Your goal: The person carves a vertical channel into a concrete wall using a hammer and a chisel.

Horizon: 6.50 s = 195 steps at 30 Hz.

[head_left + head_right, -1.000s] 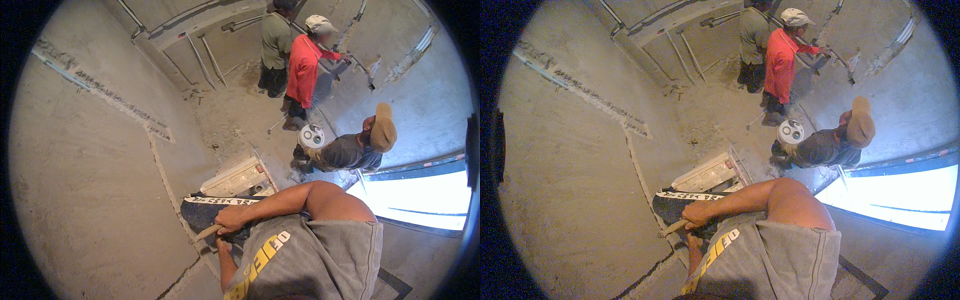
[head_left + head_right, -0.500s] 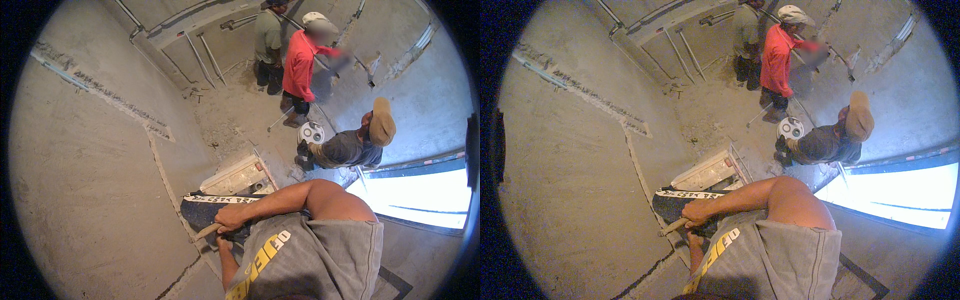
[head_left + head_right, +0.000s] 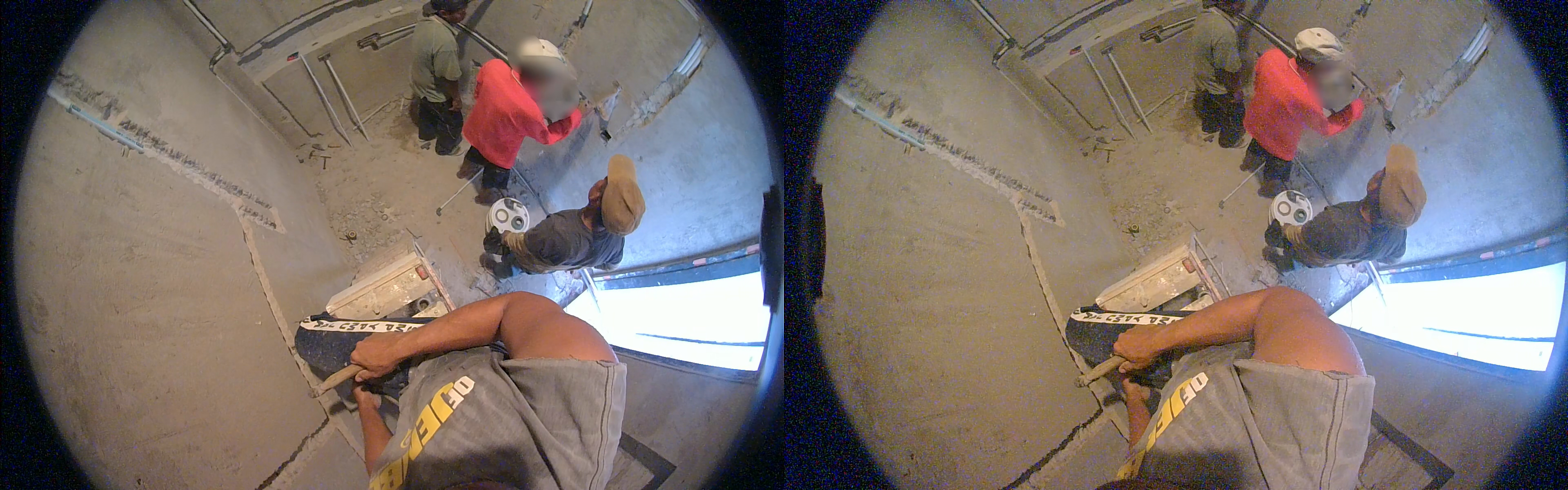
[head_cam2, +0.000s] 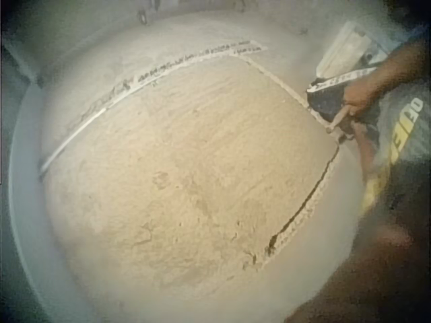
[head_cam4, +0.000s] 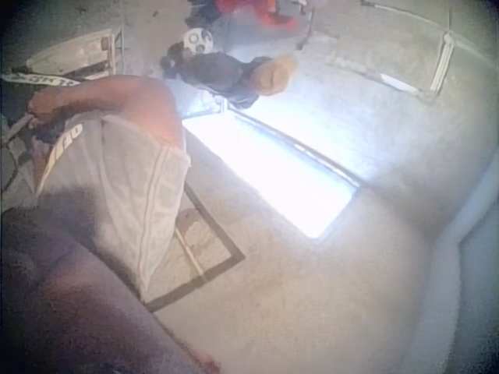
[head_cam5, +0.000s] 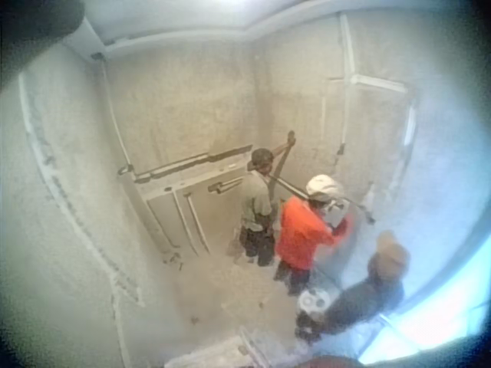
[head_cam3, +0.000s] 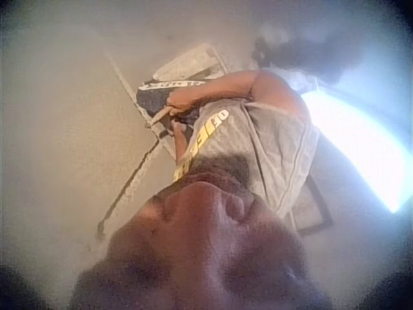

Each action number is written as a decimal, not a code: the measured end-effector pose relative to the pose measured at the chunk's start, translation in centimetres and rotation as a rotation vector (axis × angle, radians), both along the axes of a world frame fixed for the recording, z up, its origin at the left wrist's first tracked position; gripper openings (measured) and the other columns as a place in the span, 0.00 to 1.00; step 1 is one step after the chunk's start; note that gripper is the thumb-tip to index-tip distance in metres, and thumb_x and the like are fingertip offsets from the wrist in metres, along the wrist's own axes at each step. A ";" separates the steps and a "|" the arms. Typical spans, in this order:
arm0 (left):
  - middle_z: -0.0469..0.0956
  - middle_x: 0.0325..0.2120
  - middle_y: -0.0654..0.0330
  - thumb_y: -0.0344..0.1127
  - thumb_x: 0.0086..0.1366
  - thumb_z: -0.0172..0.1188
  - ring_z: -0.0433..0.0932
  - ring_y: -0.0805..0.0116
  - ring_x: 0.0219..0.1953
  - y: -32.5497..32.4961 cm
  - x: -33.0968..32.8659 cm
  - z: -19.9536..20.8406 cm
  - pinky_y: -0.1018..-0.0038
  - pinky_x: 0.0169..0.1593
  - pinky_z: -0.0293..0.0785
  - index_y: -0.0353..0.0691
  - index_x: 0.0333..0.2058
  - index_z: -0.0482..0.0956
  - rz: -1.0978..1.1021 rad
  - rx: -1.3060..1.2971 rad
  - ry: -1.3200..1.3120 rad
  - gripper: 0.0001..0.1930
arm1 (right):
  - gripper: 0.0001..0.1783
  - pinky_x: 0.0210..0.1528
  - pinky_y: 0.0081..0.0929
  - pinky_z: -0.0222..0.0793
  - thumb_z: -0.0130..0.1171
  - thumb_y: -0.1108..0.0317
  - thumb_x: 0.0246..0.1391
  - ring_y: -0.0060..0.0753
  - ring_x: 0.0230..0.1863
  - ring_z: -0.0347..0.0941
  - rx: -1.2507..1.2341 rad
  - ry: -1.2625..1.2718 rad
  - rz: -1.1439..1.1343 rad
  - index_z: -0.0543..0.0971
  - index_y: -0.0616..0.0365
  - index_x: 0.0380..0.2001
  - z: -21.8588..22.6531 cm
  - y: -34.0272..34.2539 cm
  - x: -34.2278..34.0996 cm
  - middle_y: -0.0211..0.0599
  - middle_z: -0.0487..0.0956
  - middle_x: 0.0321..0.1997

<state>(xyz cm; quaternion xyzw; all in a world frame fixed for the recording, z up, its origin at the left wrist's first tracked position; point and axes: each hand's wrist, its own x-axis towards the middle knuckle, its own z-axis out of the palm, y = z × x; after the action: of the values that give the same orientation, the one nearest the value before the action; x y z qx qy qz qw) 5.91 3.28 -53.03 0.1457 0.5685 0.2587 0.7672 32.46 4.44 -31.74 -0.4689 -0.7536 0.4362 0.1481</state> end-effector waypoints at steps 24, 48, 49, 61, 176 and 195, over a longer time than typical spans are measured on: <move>0.78 0.42 0.66 0.50 0.62 0.52 0.75 0.64 0.45 0.0 -3.0 -4.9 0.65 0.53 0.68 0.49 0.45 0.78 -0.025 -0.094 0.118 0.18 | 0.28 0.39 0.52 0.75 0.59 0.46 0.54 0.62 0.37 0.79 -0.002 0.034 -0.043 0.81 0.67 0.29 0.1 -0.2 -0.2 0.58 0.81 0.29; 0.70 0.56 0.62 0.50 0.67 0.39 0.66 0.62 0.58 -0.4 -2.4 -3.5 0.65 0.65 0.55 0.45 0.55 0.71 -0.131 -0.026 0.167 0.25 | 0.26 0.40 0.50 0.74 0.56 0.46 0.57 0.62 0.37 0.78 0.031 -0.017 -0.016 0.80 0.64 0.31 -0.5 -0.4 0.1 0.57 0.80 0.30; 0.68 0.59 0.62 0.50 0.67 0.38 0.65 0.62 0.61 -0.6 -2.5 -3.2 0.64 0.66 0.54 0.44 0.58 0.69 -0.133 -0.036 0.222 0.27 | 0.26 0.40 0.50 0.74 0.57 0.46 0.55 0.62 0.37 0.79 0.021 -0.011 -0.024 0.81 0.64 0.31 -0.5 -0.4 -0.1 0.57 0.81 0.30; 0.64 0.62 0.61 0.52 0.68 0.39 0.61 0.63 0.64 0.0 -3.3 -3.8 0.64 0.68 0.50 0.43 0.61 0.66 -0.091 -0.090 0.178 0.29 | 0.24 0.41 0.51 0.75 0.61 0.47 0.52 0.61 0.38 0.79 -0.009 0.001 -0.041 0.82 0.62 0.31 -0.5 -0.1 -0.4 0.56 0.82 0.31; 0.71 0.54 0.60 0.48 0.66 0.39 0.68 0.62 0.56 -0.9 -4.4 -6.1 0.66 0.63 0.59 0.44 0.55 0.72 -0.070 0.005 0.151 0.25 | 0.28 0.39 0.51 0.74 0.56 0.45 0.57 0.62 0.37 0.78 -0.020 -0.003 0.010 0.80 0.66 0.31 0.8 -0.1 0.0 0.58 0.80 0.30; 0.77 0.45 0.54 0.45 0.66 0.45 0.75 0.57 0.46 -1.2 -1.1 -3.3 0.60 0.49 0.69 0.34 0.51 0.75 -0.259 0.036 0.600 0.23 | 0.28 0.41 0.51 0.73 0.56 0.44 0.58 0.62 0.37 0.78 -0.104 -0.103 -0.001 0.81 0.64 0.33 -1.0 0.5 -1.0 0.58 0.80 0.31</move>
<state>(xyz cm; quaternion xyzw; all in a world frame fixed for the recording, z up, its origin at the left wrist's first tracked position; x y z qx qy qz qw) 4.78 2.04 -56.28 0.3002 0.7413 0.1147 0.5892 31.47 4.99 -32.70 -0.4983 -0.7362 0.4499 0.0849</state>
